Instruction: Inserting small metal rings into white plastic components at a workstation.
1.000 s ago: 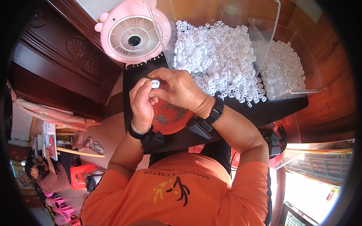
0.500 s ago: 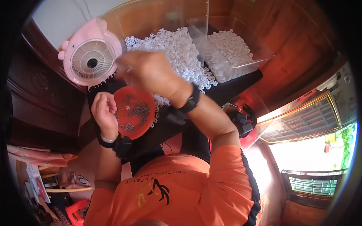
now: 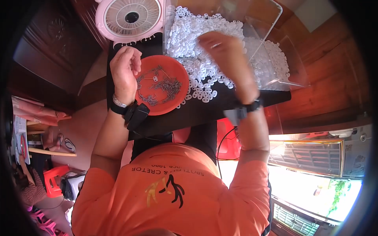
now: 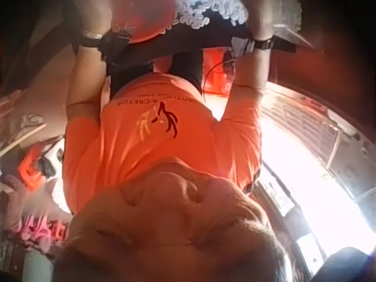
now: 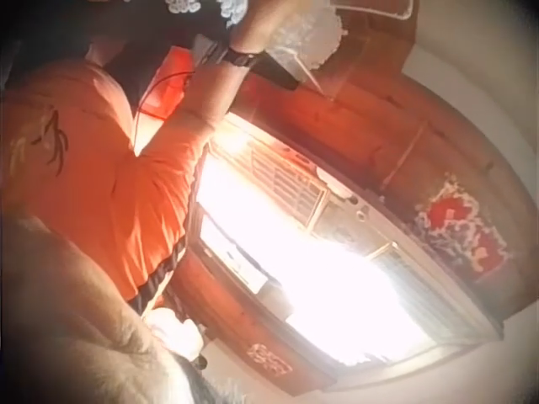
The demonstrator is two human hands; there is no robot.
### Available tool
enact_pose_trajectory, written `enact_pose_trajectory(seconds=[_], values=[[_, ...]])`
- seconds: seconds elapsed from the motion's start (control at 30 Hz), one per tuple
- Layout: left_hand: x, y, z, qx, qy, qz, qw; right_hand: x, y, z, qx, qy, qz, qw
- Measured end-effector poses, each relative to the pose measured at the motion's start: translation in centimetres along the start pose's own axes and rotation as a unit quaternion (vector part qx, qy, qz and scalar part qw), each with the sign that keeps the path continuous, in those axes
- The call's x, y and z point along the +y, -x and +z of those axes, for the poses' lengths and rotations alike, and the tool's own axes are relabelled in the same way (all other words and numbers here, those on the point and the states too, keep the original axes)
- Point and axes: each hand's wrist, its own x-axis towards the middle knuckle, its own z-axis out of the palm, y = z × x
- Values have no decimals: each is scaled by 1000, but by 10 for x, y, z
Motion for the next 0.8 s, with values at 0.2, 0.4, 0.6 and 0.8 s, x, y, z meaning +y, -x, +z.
enact_pose_trajectory(seconds=[0.2, 0.4, 0.6, 0.8], values=[[1, 0, -1, 6, 13, -7, 1000, -13, 3, 113, -225, 198, -104, 948], [3, 1, 1, 8, 24, -32, 999, -13, -3, 137, -239, 266, -110, 927], [4, -2, 1, 3, 25, -39, 999, 9, -11, 135, -189, 181, -119, 958], [-6, -3, 4, -64, -112, -126, 984, -7, -24, 84, -113, -223, 139, 958]])
